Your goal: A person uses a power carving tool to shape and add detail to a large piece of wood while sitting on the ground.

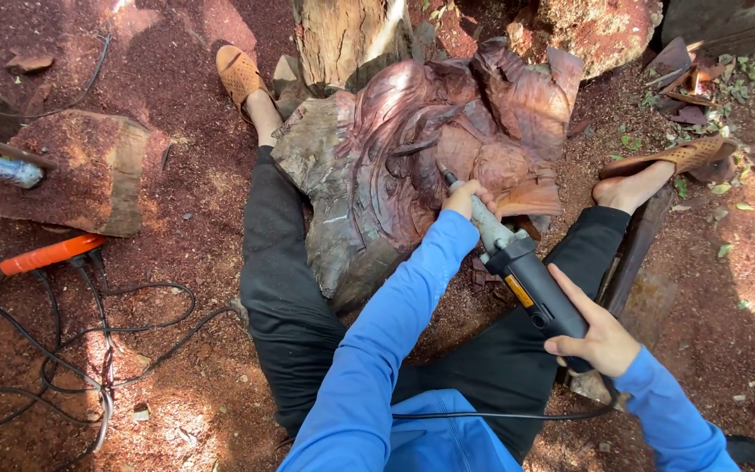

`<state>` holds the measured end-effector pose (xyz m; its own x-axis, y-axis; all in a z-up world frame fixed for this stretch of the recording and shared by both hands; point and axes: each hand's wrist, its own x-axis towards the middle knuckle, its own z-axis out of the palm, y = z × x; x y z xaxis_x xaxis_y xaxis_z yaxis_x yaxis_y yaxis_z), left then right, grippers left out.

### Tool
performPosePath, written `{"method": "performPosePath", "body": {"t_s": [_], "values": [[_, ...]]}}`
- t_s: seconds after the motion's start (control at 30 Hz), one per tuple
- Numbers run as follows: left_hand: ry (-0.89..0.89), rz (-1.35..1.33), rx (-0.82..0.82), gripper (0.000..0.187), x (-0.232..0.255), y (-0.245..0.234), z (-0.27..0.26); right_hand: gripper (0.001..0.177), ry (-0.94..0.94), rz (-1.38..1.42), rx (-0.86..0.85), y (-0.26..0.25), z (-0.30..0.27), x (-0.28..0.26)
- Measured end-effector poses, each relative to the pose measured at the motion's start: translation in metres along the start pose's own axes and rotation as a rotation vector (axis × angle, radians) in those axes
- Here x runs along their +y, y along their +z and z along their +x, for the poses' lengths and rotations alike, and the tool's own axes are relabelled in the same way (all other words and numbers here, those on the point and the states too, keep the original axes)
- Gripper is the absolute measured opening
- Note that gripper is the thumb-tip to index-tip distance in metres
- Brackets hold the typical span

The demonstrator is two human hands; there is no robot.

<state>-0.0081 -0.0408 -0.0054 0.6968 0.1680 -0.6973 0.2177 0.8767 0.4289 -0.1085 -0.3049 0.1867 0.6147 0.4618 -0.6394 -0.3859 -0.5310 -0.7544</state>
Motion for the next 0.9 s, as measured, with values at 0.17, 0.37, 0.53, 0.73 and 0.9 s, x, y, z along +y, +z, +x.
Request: {"method": "performPosePath", "body": {"t_s": [0.17,0.37,0.53,0.73,0.9], "values": [[0.002,-0.243,-0.102,0.019,0.003,0.012,-0.038,0.126,-0.003,-0.149,0.04,0.012,-0.017,-0.028],[0.023,-0.187,-0.063,0.012,0.014,0.015,-0.031,0.123,-0.049,-0.115,0.0,0.007,-0.007,-0.031],[0.026,-0.178,-0.033,0.013,0.011,0.016,-0.035,0.124,-0.02,-0.153,-0.028,0.002,-0.007,-0.035],[0.029,-0.215,0.027,0.011,0.001,0.018,-0.035,0.124,0.059,-0.173,-0.013,-0.005,-0.008,-0.035],[0.017,-0.174,0.029,0.009,-0.002,0.018,-0.043,0.123,0.041,-0.156,-0.032,-0.011,-0.007,-0.024]]}}
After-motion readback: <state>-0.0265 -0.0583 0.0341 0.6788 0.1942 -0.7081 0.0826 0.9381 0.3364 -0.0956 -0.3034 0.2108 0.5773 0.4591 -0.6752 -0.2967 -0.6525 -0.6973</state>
